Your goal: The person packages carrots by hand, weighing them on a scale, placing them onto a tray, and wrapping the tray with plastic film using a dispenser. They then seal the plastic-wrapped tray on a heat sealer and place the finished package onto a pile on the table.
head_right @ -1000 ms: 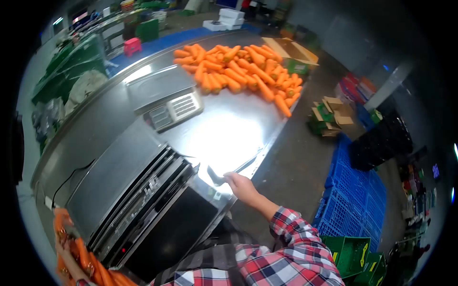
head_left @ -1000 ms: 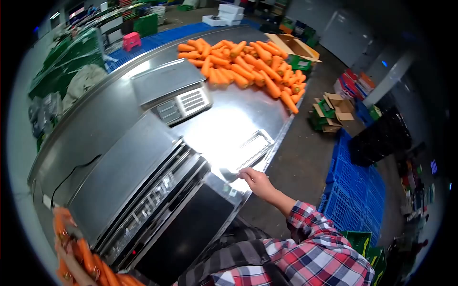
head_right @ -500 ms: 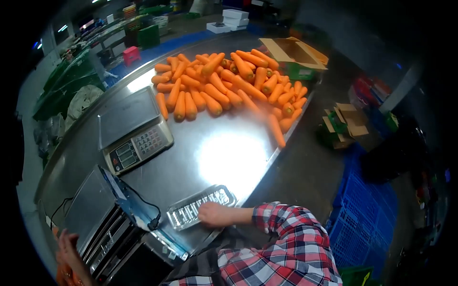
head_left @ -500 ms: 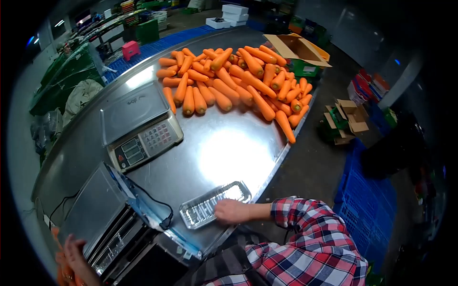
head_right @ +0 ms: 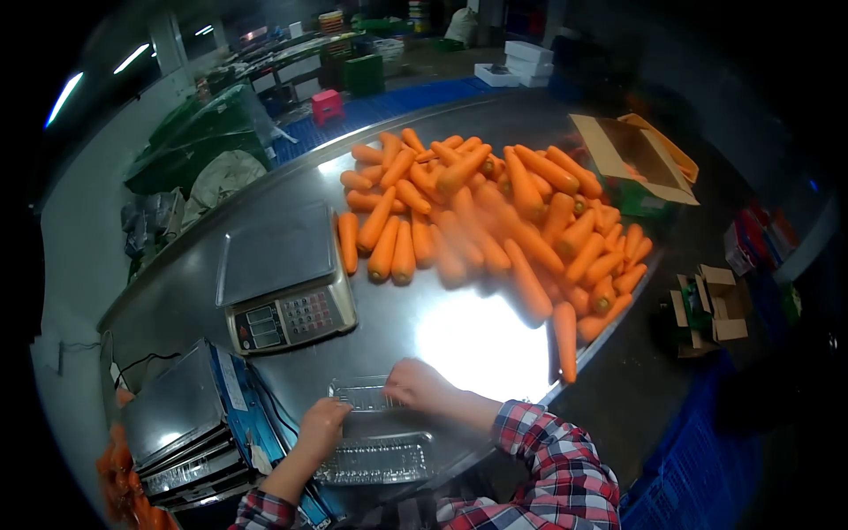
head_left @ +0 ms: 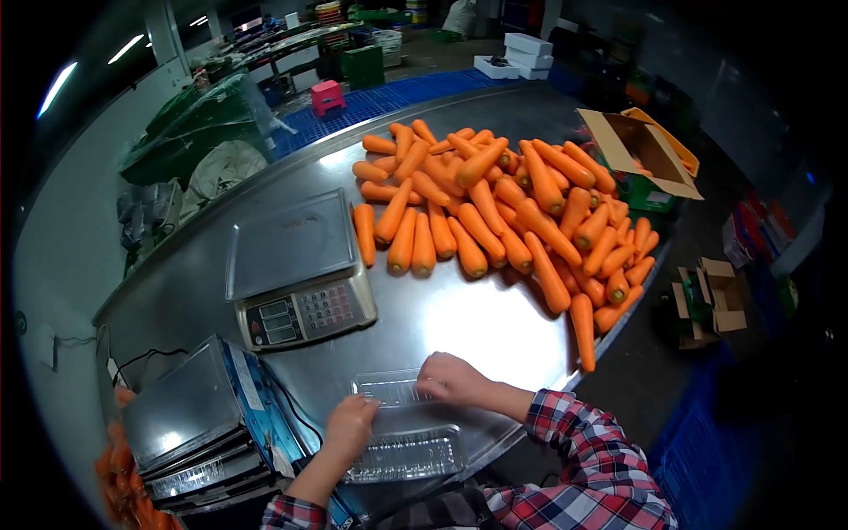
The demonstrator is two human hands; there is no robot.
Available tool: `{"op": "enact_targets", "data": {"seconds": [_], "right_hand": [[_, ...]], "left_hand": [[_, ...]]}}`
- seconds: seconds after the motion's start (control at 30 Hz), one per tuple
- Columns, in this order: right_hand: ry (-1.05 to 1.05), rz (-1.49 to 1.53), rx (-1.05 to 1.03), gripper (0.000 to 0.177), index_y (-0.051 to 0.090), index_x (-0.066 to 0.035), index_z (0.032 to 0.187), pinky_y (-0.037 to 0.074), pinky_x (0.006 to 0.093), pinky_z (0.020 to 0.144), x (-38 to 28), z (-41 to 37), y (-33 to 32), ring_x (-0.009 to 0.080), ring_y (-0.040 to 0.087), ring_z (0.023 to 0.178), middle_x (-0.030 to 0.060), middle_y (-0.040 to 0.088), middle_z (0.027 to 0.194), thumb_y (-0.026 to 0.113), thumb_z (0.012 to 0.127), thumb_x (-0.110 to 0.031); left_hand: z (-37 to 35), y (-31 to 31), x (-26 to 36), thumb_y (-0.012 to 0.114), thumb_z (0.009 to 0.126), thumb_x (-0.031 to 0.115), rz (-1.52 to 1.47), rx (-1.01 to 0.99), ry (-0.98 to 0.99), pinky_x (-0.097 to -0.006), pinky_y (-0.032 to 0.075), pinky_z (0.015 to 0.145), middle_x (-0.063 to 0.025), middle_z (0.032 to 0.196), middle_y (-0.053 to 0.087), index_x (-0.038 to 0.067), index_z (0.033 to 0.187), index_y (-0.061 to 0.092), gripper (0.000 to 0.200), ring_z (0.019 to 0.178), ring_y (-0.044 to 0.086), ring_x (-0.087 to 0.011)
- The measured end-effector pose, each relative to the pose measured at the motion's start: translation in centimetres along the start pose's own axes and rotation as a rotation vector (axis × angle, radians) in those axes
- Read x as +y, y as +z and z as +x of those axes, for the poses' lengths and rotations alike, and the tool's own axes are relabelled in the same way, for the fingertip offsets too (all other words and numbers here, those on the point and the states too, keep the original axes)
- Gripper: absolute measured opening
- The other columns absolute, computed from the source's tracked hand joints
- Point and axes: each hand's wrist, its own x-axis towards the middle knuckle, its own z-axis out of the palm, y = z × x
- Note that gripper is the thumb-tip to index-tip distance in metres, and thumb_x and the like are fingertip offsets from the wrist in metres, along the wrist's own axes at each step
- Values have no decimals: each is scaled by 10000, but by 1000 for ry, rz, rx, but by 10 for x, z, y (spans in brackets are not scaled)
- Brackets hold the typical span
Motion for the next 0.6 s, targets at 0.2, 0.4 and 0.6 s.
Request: {"op": "enact_targets", "data": {"seconds": [0.2, 0.4, 0.6], "right_hand": [[850, 89, 412, 565, 488, 66, 1112, 494, 329, 620, 155, 68, -1, 231, 618, 627, 161, 630, 773, 549, 875, -443], [1027, 169, 487, 546, 525, 57, 995, 485, 363, 661, 201, 128, 4, 317, 621, 737, 205, 632, 819, 558, 843, -467], [933, 1180, 482, 406, 527, -60, 817, 346, 256, 348, 154, 94, -3, 127, 431, 364, 59, 545, 544, 424, 926, -437]], "left_hand": [[-4, 50, -11, 579, 820, 179, -62, -141, -117, -395, 477, 870, -134, 1091, 613, 87, 1044, 636, 248, 1054, 566, -290], [14, 22, 3, 591, 844, 225, -268, -253, -225, -386, 454, 904, -173, 1049, 633, 33, 1069, 633, 299, 963, 596, -349], [44, 6, 5, 588, 888, 177, -904, -141, -526, -323, 460, 863, -110, 1003, 654, 26, 1234, 526, 383, 949, 621, -172]]}}
